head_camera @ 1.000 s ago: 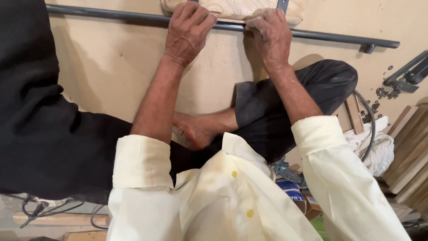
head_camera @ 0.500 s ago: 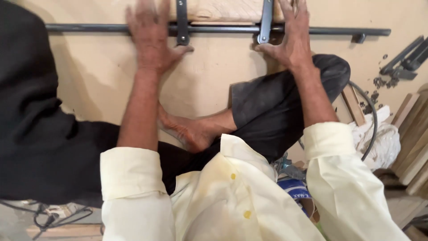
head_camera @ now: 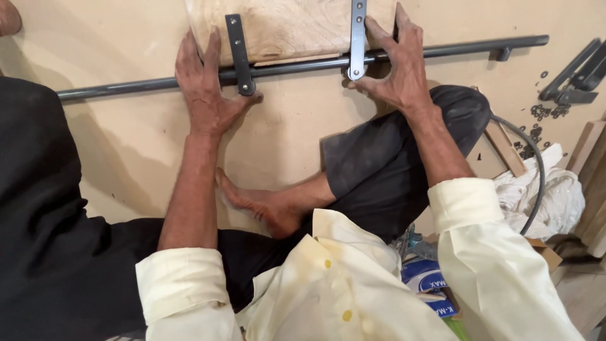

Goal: The person sits on the workshop floor assembling a wooden board with a black metal bar and flat metal brackets. They position the brackets over the bar, pick up small screws, and use a cordless drill to drive the screws, fastening the brackets to the board.

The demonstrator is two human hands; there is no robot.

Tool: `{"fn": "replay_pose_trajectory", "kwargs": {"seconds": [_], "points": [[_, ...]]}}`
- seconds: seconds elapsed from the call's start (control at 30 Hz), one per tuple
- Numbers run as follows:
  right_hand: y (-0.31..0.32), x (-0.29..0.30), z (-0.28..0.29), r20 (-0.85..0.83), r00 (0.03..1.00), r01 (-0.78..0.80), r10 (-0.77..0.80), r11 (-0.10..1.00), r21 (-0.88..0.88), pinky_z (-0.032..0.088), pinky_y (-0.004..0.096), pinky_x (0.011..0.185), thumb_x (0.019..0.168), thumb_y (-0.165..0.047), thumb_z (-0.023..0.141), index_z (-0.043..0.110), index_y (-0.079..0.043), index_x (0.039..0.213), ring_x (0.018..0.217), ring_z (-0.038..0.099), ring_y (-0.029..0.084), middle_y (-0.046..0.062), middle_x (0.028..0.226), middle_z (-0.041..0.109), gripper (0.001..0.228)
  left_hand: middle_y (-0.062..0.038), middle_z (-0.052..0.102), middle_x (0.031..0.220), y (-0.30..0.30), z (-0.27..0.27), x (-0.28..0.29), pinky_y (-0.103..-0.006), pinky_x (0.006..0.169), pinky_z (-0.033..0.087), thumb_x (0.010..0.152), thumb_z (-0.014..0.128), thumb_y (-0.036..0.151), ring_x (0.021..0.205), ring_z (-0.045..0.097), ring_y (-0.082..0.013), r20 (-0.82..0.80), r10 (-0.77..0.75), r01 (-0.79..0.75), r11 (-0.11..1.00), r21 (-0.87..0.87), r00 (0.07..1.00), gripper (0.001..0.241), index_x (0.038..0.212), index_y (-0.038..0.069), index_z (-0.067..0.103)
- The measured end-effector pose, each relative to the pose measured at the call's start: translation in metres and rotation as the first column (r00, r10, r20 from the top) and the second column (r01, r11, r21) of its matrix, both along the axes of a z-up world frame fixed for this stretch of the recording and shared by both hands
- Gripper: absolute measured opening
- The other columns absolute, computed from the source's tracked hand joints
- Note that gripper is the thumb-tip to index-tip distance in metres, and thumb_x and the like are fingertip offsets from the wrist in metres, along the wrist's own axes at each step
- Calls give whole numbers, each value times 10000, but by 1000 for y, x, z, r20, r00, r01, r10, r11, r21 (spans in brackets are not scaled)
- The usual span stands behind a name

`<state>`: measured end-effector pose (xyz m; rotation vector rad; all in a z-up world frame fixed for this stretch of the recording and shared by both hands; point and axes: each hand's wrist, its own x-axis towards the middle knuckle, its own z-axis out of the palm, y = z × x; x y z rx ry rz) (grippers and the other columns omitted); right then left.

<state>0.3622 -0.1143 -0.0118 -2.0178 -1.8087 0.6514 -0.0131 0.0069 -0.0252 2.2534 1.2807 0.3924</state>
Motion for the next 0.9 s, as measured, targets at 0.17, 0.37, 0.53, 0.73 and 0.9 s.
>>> {"fn": "replay_pose_trajectory", "kwargs": {"seconds": [0.17, 0.37, 0.53, 0.73, 0.9], "points": [[-2, 3, -7, -17, 1000, 0, 1, 999, 35, 364, 564, 1264, 671, -498, 1069, 521, -238, 1634, 1488, 345, 452, 249, 1686, 259, 1138, -291, 248, 1678, 2, -1, 0, -606, 1263, 256, 638, 1030, 614, 1546, 258, -475, -29, 10, -10, 1000, 1, 1000, 1349, 1688, 168, 309], [-1, -1, -5, -60, 998, 33, -32, 999, 20, 373, 573, 1238, 621, -468, 1073, 514, -274, 1609, 1469, 348, 460, 251, 1672, 259, 1152, -221, 176, 1702, -6, 21, 28, -663, 1252, 109, 610, 935, 796, 1579, 167, -411, -244, 27, -14, 998, 56, 969, 1414, 1670, 160, 247], [-1, 0, 4, -85, 995, 52, -52, 999, 2, 384, 558, 1233, 619, -450, 1067, 506, -305, 1610, 1465, 352, 463, 250, 1676, 257, 1147, -134, 58, 1755, -32, 17, 109, -616, 1330, 48, 740, 873, 854, 1639, 70, -311, -125, -163, 184, 965, 187, 979, 1397, 1711, 168, 139], [1, 1, 5, -91, 995, 37, -36, 999, 13, 373, 562, 1244, 612, -424, 1062, 515, -317, 1611, 1469, 357, 452, 219, 1685, 264, 1145, -162, 135, 1738, -28, -10, 166, -528, 1367, 92, 672, 910, 709, 1627, 98, -359, -41, -314, 316, 947, 56, 949, 1367, 1683, 102, 217], [1, 3, 1, -111, 993, 39, -38, 999, 10, 369, 548, 1269, 588, -409, 1054, 536, -324, 1596, 1474, 355, 440, 170, 1687, 269, 1136, -157, 127, 1733, -26, -22, 169, -530, 1374, 96, 693, 924, 760, 1617, 92, -371, 25, -291, 281, 938, 203, 956, 1352, 1684, 120, 264]]}}
